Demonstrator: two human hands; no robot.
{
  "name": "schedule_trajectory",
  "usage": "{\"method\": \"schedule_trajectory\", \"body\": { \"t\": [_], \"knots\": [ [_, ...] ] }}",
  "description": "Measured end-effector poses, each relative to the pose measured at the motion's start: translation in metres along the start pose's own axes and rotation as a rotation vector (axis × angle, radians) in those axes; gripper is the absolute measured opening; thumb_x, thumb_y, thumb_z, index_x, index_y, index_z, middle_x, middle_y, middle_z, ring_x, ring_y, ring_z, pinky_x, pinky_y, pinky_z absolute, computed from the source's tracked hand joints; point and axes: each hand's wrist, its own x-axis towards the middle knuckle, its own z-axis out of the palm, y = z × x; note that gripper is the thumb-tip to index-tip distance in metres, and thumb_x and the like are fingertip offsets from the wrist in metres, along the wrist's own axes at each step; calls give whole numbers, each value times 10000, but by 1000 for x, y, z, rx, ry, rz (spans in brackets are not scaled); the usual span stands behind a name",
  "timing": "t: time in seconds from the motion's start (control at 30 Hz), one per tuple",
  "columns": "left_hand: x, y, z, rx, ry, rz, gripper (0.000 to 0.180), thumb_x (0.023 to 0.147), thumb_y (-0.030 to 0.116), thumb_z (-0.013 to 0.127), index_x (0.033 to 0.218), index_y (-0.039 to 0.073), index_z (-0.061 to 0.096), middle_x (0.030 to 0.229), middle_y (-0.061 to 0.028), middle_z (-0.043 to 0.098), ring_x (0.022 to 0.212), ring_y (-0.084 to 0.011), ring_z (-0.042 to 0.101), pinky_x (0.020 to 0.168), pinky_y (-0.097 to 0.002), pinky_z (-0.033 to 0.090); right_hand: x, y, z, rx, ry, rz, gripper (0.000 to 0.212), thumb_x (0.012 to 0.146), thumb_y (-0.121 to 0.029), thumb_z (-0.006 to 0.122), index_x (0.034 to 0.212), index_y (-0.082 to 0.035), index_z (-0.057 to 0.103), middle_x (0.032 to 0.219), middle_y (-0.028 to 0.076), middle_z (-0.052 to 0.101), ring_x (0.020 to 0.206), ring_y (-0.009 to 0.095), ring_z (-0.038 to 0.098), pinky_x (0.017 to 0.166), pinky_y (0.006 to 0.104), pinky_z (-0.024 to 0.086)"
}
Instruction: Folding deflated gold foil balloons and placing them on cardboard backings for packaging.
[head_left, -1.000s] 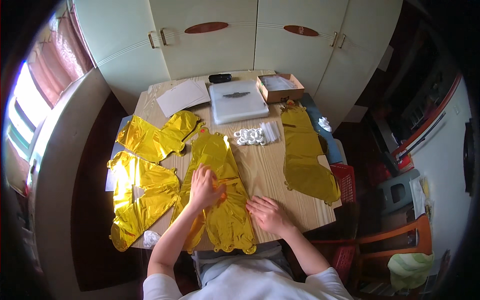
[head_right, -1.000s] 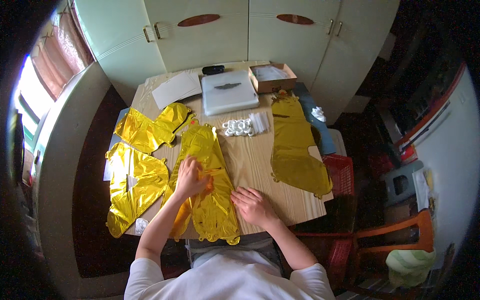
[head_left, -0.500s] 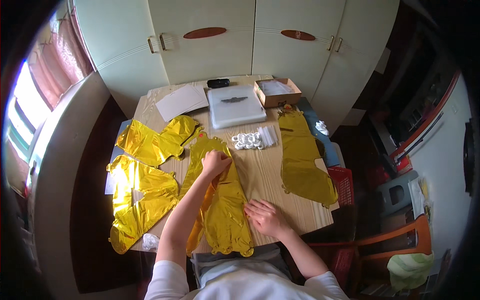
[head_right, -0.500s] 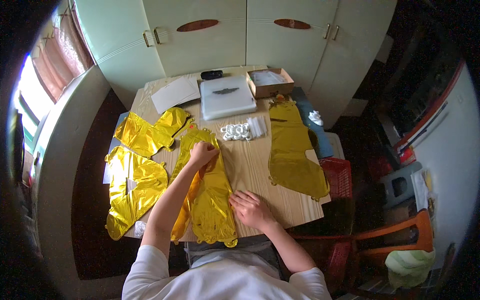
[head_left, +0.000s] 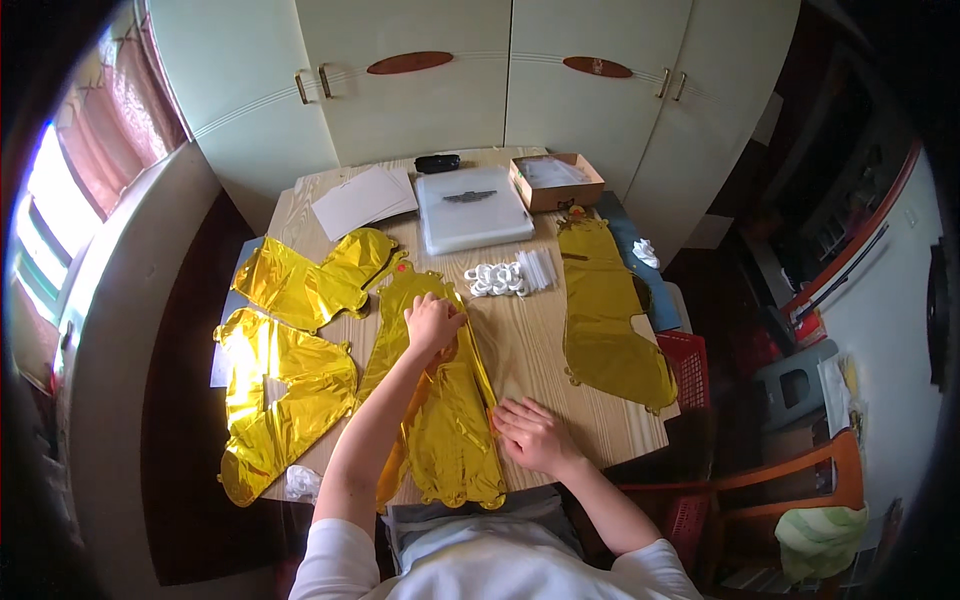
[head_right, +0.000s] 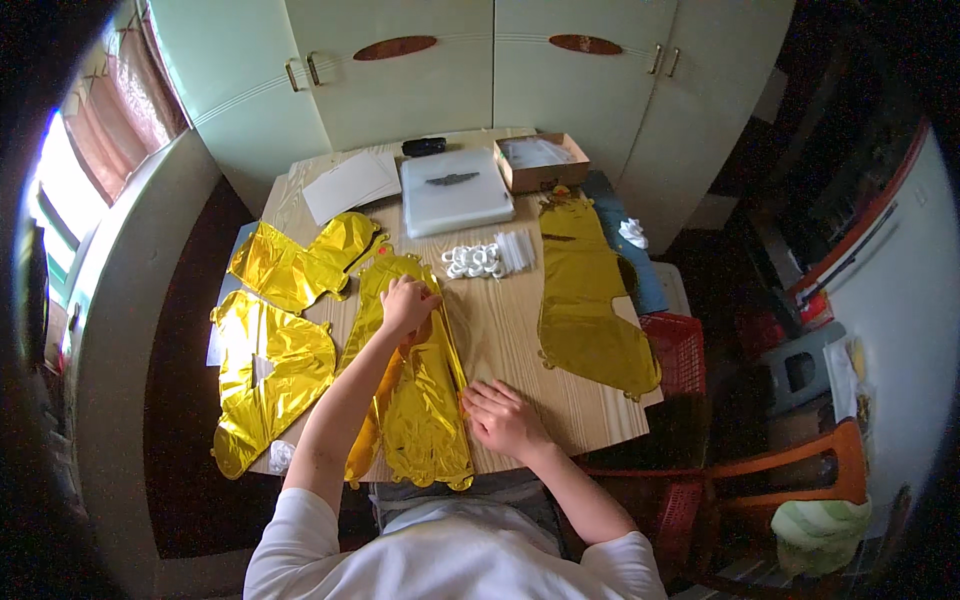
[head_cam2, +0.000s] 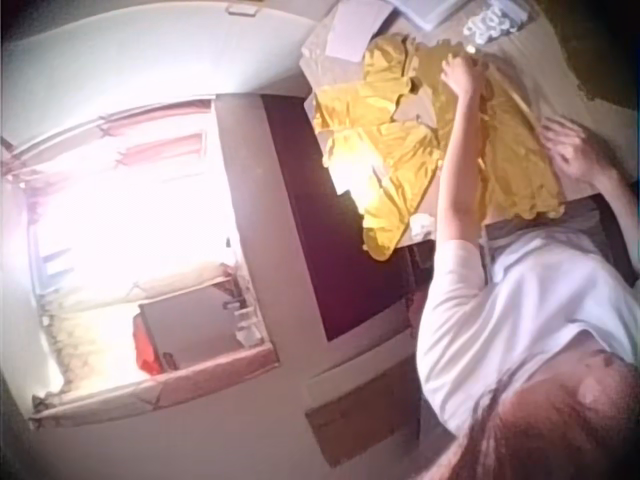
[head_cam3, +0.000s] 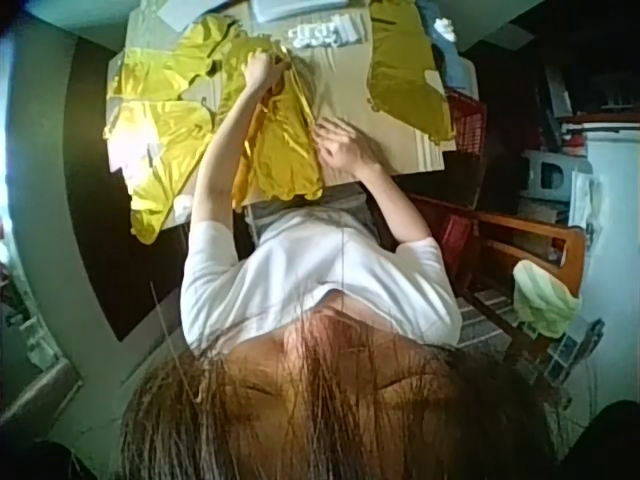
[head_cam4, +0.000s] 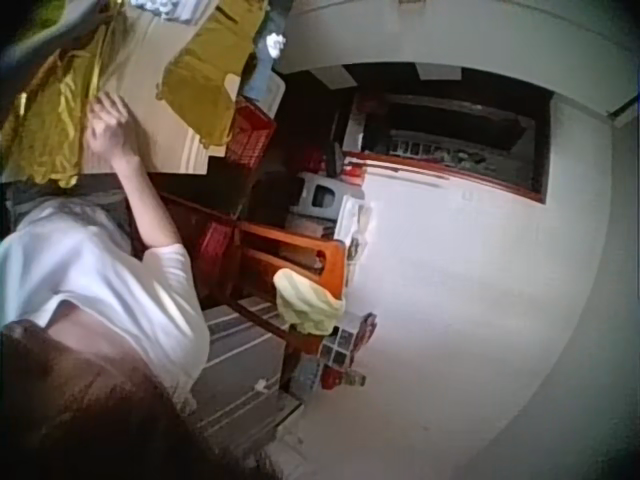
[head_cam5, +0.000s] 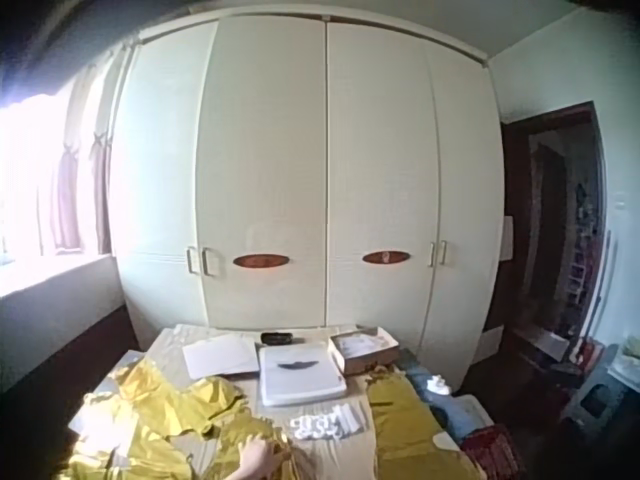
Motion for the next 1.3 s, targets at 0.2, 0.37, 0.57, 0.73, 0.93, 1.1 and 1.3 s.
{"method": "schedule_trajectory", "body": {
  "t": [0.2,0.37,0.57,0.73,0.93,1.1,1.3],
  "knots": [
    [-35,21,-21,131,87,345,440,855,354,624,1216,104,600,1239,-109,556,1207,-284,469,995,-456,357,-2,2,2,13,7,20,238,824,-130,604,1013,-46,723,1133,98,687,1142,236,611,1033,427,430],
    [-111,37,-31,240,-198,635,539,915,368,536,1327,21,510,1450,-155,432,1385,-287,353,1137,-495,238,-2,1,-1,11,-18,25,269,797,-126,616,1037,-53,713,1122,91,688,1126,234,616,1025,427,438],
    [-121,33,-22,279,-196,610,655,926,420,509,1407,-14,411,1475,-166,403,1385,-290,362,1138,-541,212,-4,3,3,13,-28,30,277,804,-119,607,1054,-55,708,1133,92,685,1126,240,617,1028,435,436],
    [-100,28,-21,323,-200,581,831,881,569,523,1449,-10,339,1508,-162,354,1407,-285,325,1141,-572,173,-2,2,2,18,-18,32,237,816,-135,596,988,-38,726,1117,102,695,1133,247,619,1032,446,431],
    [-60,22,-22,351,-303,483,1013,809,733,491,1475,-2,285,1532,-151,312,1447,-287,225,1158,-581,95,-2,3,2,20,-11,29,231,822,-129,594,987,-43,730,1110,101,697,1143,239,615,1028,443,434],
    [-32,22,-31,376,-374,421,1161,705,821,519,1494,13,247,1549,-130,281,1463,-287,169,1163,-584,63,-2,2,2,17,-9,28,237,825,-124,594,1004,-45,727,1119,99,694,1139,239,616,1025,438,437],
    [-20,19,-33,393,-331,411,1036,777,754,510,1479,24,289,1541,-125,297,1462,-287,172,1163,-580,88,0,2,-1,5,-16,18,249,822,-127,601,1025,-46,721,1136,88,689,1151,229,608,1028,428,435]
  ]
}}
